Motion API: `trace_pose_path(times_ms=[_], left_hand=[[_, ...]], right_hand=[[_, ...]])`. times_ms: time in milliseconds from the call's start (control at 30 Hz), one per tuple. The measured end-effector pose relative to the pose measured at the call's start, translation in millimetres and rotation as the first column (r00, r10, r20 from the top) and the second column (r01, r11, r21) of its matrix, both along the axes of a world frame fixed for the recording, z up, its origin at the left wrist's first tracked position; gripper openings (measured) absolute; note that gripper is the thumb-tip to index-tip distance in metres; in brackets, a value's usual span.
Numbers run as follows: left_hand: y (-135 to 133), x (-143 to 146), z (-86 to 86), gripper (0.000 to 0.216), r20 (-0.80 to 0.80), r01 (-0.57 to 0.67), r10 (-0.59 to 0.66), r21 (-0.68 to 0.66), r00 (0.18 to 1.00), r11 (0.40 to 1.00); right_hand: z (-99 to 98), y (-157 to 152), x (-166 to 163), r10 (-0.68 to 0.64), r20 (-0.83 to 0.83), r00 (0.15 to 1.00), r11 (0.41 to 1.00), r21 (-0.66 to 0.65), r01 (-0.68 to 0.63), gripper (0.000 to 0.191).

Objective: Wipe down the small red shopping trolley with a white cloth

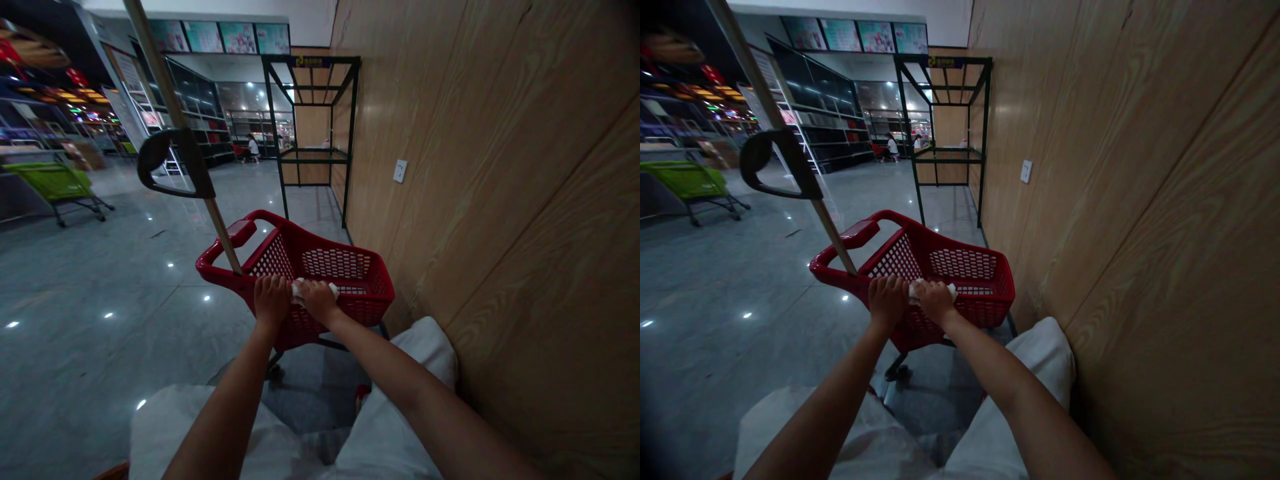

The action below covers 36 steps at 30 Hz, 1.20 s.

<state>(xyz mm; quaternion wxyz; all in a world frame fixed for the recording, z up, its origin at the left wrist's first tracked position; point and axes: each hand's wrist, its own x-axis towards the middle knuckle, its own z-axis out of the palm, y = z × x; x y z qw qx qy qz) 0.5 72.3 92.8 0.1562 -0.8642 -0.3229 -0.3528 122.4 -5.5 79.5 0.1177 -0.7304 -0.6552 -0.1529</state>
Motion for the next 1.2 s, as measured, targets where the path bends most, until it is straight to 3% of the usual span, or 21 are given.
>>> trace_pose_path(times_ms=[100, 300, 433, 633, 800, 1000, 1100, 1200], left_hand=[[6.0, -4.3, -1.5, 0.027, -0.013, 0.012, -0.012, 0.005, 1.0, 1.0], [4.8, 3.4, -2.9, 0.029, 0.046, 0.02, -0.018, -0.045, 0.999, 0.999], [-2.5, 11.7, -1.7, 0.031, 0.11, -0.016, 0.024, -0.077, 0.994, 0.997], [-2.7, 7.7, 0.7, 0.03, 0.01, -0.034, 0.033, 0.011, 0.999, 0.999], [2.6, 0.8, 1.0, 0.028, -0.026, 0.009, -0.008, 0.018, 1.0, 1.0], [-5.1, 8.4, 0.9, 0.027, 0.06, -0.004, 0.004, 0.004, 0.998, 1.0], [-10.0, 13.0, 2.2, 0.029, 0.102, -0.031, 0.034, -0.032, 0.994, 0.999], [-11.8, 14.3, 3.3, 0.031, 0.112, -0.027, 0.034, -0.064, 0.993, 0.998]], right_hand=[[-7.6, -23.8, 29.0, 0.005, 0.017, 1.0, 0.999, -0.043, -0.005, 0.035], [-20.9, -68.8, 80.3, -0.118, 0.05, 0.992, 0.991, -0.056, 0.121, 0.034], [-14.4, -45.1, 55.6, -0.137, -0.008, 0.99, 0.99, -0.042, 0.137, 0.032], [-1.3, 7.0, 1.3, -0.016, -0.042, 0.999, 0.998, 0.06, 0.019, 0.034], [-13.1, -19.6, 37.7, -0.004, 0.009, 1.0, 1.0, -0.012, 0.004, 0.034], [-24.8, -71.1, 92.9, -0.125, 0.04, 0.991, 0.991, -0.037, 0.127, 0.041], [-20.7, -63.3, 81.1, -0.128, 0.022, 0.991, 0.991, -0.047, 0.129, 0.039], [-13.5, -34.7, 47.8, -0.072, -0.028, 0.997, 0.997, -0.027, 0.072, 0.038]])
